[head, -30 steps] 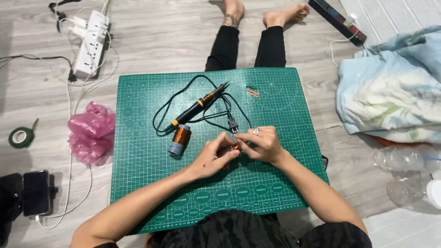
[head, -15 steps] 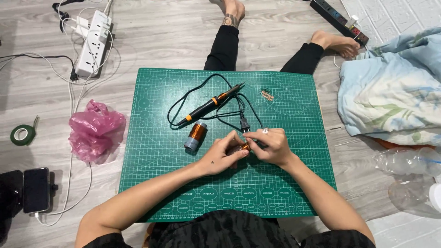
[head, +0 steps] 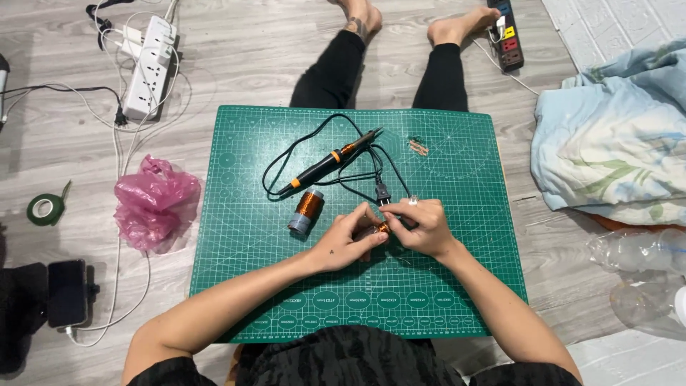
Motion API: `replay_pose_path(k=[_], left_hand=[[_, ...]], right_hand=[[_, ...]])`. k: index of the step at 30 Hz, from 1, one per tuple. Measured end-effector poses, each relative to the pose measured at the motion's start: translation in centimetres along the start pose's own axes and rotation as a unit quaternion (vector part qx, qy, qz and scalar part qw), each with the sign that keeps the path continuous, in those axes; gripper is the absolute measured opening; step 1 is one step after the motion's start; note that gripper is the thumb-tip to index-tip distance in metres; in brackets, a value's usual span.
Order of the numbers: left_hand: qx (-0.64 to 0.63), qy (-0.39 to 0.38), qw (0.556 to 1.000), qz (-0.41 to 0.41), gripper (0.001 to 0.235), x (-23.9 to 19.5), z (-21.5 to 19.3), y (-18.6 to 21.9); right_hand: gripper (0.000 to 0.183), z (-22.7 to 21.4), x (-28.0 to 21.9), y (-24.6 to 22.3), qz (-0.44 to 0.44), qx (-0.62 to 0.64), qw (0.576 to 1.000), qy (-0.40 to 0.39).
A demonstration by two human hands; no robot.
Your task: The person sits on the floor and assembles a small handheld rotary pen device, fitting small components onto its tip and threading parts together by hand. A spool of copper wire, a soldering iron, and a power plug lie on the cutting mat as the person continues fitting parts onto the device.
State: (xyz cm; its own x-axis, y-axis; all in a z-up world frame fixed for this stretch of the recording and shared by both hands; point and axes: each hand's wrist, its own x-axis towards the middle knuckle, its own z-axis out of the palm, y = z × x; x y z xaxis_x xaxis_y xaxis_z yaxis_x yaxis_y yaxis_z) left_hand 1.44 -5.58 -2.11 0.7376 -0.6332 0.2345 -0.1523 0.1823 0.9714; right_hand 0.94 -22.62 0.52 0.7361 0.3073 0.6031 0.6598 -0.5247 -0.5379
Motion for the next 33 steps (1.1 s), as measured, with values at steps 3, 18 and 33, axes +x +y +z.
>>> replay_pose_path(k=[3, 18, 33], left_hand=[[-0.001, -0.003, 1.000, 0.000, 0.017, 0.1, -0.3, -0.4], [0.019, -0.007, 1.000, 0.001, 0.018, 0.0, -0.2, -0.6], [0.013, -0.002, 1.000, 0.004, 0.019, -0.3, -0.3, -0.2]], right_hand=[[0.008, 0.3, 0.0, 0.4, 0.011, 0.009, 1.000, 0.007], [0.009, 0.3, -0.2, 0.4, 0.006, 0.034, 0.999, -0.007], [0.009, 0.5, 0.1, -0.1, 0.026, 0.030, 0.999, -0.018]])
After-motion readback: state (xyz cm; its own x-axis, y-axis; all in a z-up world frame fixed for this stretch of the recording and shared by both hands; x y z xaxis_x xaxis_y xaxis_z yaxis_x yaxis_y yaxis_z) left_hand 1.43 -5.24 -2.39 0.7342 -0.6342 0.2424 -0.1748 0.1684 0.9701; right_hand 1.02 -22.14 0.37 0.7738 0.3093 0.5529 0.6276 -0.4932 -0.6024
